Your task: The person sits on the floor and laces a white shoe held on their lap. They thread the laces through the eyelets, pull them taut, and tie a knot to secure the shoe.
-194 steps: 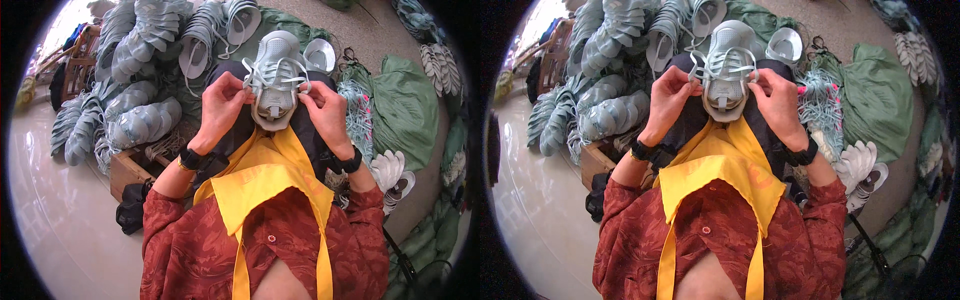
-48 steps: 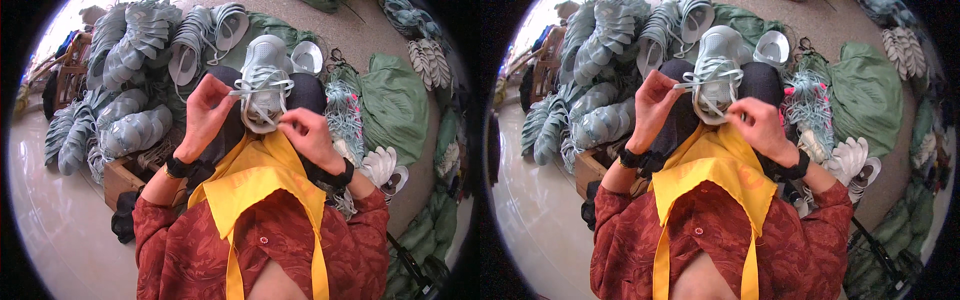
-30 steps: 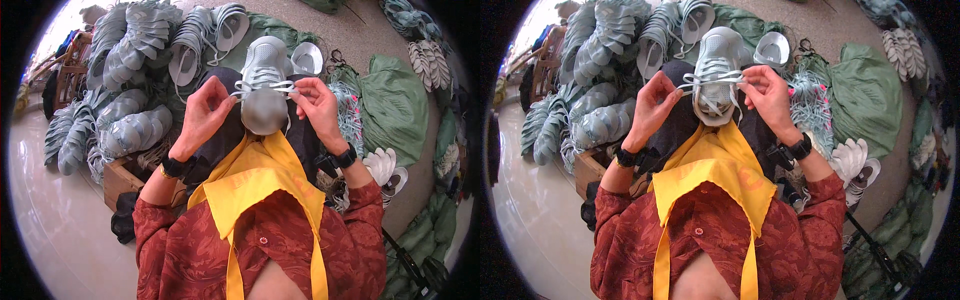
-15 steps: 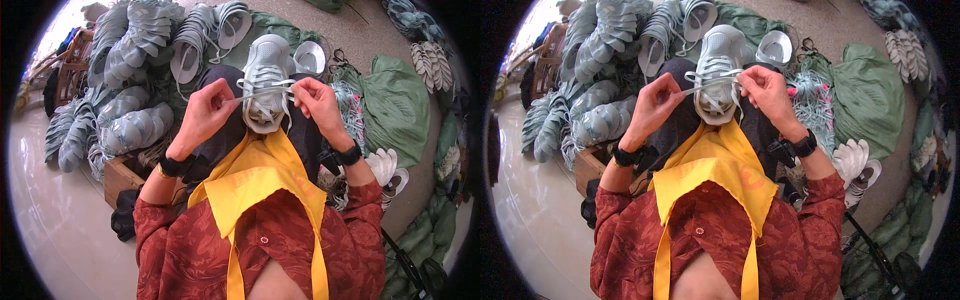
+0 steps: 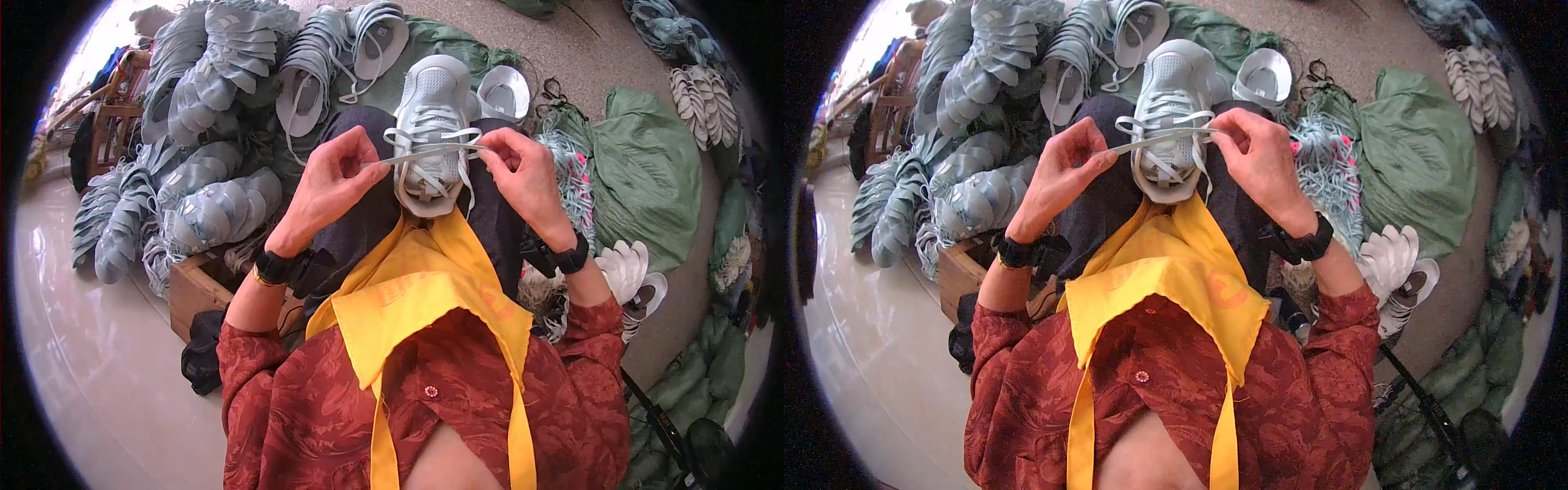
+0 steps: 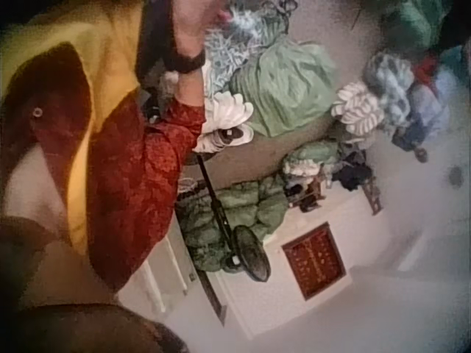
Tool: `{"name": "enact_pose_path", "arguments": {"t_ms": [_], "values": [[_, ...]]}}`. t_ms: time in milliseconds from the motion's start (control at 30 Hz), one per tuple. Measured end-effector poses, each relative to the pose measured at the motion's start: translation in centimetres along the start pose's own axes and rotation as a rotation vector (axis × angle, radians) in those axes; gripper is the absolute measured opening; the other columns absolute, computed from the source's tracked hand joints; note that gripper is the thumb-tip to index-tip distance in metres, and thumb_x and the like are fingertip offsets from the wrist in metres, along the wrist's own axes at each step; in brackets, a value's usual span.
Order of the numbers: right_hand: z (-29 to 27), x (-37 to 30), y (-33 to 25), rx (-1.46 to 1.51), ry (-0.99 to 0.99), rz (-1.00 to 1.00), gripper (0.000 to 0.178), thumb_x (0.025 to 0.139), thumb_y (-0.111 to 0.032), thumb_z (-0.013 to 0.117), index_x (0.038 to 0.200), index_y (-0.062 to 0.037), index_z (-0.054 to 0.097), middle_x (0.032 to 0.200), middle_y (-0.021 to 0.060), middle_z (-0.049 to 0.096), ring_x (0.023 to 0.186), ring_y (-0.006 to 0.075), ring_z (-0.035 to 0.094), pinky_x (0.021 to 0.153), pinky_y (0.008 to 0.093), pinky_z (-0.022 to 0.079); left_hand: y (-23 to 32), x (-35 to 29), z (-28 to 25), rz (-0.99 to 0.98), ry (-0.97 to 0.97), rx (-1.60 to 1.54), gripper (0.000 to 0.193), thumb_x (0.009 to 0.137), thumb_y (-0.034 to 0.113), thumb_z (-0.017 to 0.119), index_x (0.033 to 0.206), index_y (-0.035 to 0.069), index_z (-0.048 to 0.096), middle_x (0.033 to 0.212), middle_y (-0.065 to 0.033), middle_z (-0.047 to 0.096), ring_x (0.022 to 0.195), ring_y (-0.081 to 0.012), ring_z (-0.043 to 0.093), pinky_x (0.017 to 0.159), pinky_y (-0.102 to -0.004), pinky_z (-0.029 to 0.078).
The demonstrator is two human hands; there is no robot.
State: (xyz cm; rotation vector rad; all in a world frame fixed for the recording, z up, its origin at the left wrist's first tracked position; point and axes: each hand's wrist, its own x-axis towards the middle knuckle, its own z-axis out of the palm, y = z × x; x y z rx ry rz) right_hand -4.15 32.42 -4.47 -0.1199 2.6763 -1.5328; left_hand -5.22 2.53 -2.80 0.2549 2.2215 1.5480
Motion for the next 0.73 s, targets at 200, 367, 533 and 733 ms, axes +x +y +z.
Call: {"name": "enact_pose_path", "arguments": {"t_ms": [200, 367, 533, 733], "values": [[0.3, 0.0, 0.0, 0.116, 0.068, -0.044, 0.009, 0.094, -0.005, 0.068, 0.099, 0.0005, 0.073, 0.084, 0.0063, 0.074, 0.071, 0.0123, 0.070, 0.064, 0.0238, 0.056, -0.4, 0.1, 0.3, 0.004, 0.036, 0.006, 0.020, 0.095, 0.011, 0.072, 0.086, 0.006, 0.055, 0.080, 0.0068, 0.052, 0.075, -0.0016, 0.046, 0.066, -0.0198, 0.038], [-0.3, 0.2, -1.1, 0.352, -0.160, 0.179, 0.014, 0.099, -0.010, 0.064, 0.107, -0.0024, 0.072, 0.085, 0.0026, 0.075, 0.065, 0.0047, 0.062, 0.057, 0.0195, 0.049, -0.5, 0.2, 0.4, 0.014, 0.057, 0.029, 0.020, 0.095, 0.010, 0.072, 0.086, 0.006, 0.055, 0.079, 0.0070, 0.052, 0.075, -0.0012, 0.045, 0.065, -0.0196, 0.037], [-0.9, 0.6, -1.8, 0.555, -0.306, 0.183, 0.017, 0.102, -0.014, 0.064, 0.112, -0.0021, 0.069, 0.083, 0.0025, 0.074, 0.058, 0.0009, 0.053, 0.051, 0.0168, 0.039, -0.4, 0.2, 0.3, 0.027, 0.062, 0.022, 0.018, 0.095, 0.009, 0.071, 0.086, 0.006, 0.055, 0.079, 0.0069, 0.052, 0.075, -0.0010, 0.045, 0.065, -0.0195, 0.036], [-0.2, 0.7, 0.5, 0.342, -0.051, 0.093, 0.018, 0.102, -0.016, 0.066, 0.114, -0.0033, 0.069, 0.080, 0.0035, 0.073, 0.055, -0.0010, 0.050, 0.048, 0.0161, 0.033, -0.6, 0.1, 0.0, 0.025, 0.064, -0.110, 0.019, 0.096, 0.012, 0.073, 0.090, 0.006, 0.056, 0.082, 0.0070, 0.052, 0.075, -0.0017, 0.045, 0.066, -0.0198, 0.036]]}}
